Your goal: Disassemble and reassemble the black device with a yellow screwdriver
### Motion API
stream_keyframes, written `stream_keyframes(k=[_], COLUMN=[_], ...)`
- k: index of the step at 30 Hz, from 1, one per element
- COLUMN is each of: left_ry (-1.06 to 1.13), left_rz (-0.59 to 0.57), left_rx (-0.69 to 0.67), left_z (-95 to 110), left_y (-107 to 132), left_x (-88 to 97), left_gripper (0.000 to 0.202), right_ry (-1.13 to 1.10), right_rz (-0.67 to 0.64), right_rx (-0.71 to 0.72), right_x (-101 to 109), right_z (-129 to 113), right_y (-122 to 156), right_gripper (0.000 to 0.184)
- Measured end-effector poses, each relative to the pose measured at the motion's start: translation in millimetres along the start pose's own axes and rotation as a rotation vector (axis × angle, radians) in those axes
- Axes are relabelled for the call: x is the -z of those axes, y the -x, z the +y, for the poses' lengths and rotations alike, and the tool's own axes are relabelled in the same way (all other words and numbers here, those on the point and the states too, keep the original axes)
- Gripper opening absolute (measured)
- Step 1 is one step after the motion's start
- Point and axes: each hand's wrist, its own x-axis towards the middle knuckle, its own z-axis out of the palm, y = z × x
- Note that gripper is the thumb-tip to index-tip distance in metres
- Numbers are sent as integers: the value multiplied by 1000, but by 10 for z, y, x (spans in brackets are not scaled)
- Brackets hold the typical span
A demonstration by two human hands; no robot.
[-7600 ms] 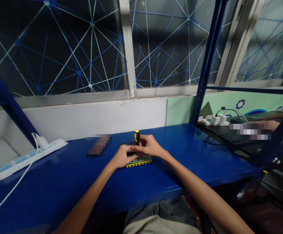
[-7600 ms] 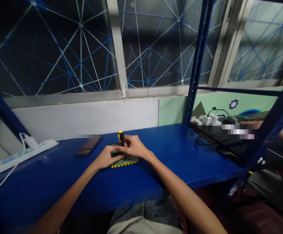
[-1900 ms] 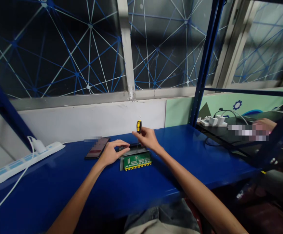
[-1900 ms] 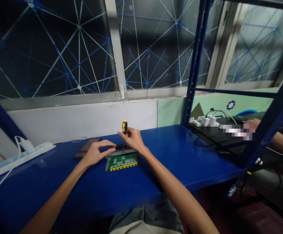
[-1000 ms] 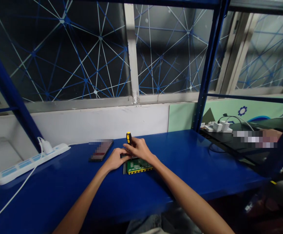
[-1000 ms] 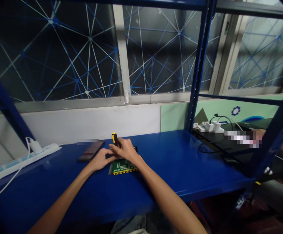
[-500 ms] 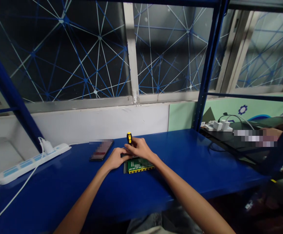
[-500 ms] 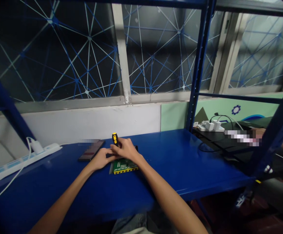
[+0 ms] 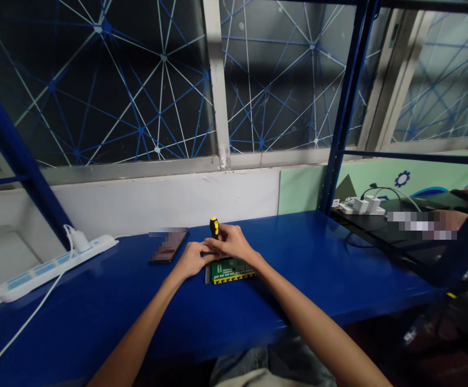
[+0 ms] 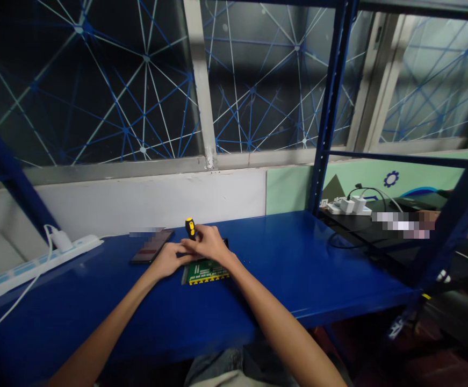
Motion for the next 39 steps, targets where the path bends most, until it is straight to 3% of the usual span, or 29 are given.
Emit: stream_keyframes(k=[13,22,30,39], left_ry=[11,20,3,-40], left_rz=[63,72,90,102], left_rx=[-2,-7,20,31], left_z=[-21,-48,-21,14], left_y=[5,9,0,8], left_x=[-52,-59,-72,-90], left_gripper=[10,11,18,23], right_ry=[-134,-160,-108,-10], right_rz=[-158,-184,-143,-47], right_rx=[7,40,83,4], right_x=[56,47,65,38], right_z=[23,56,5,-40], right_y=[17,19,48,43], right_gripper=[25,24,20,20])
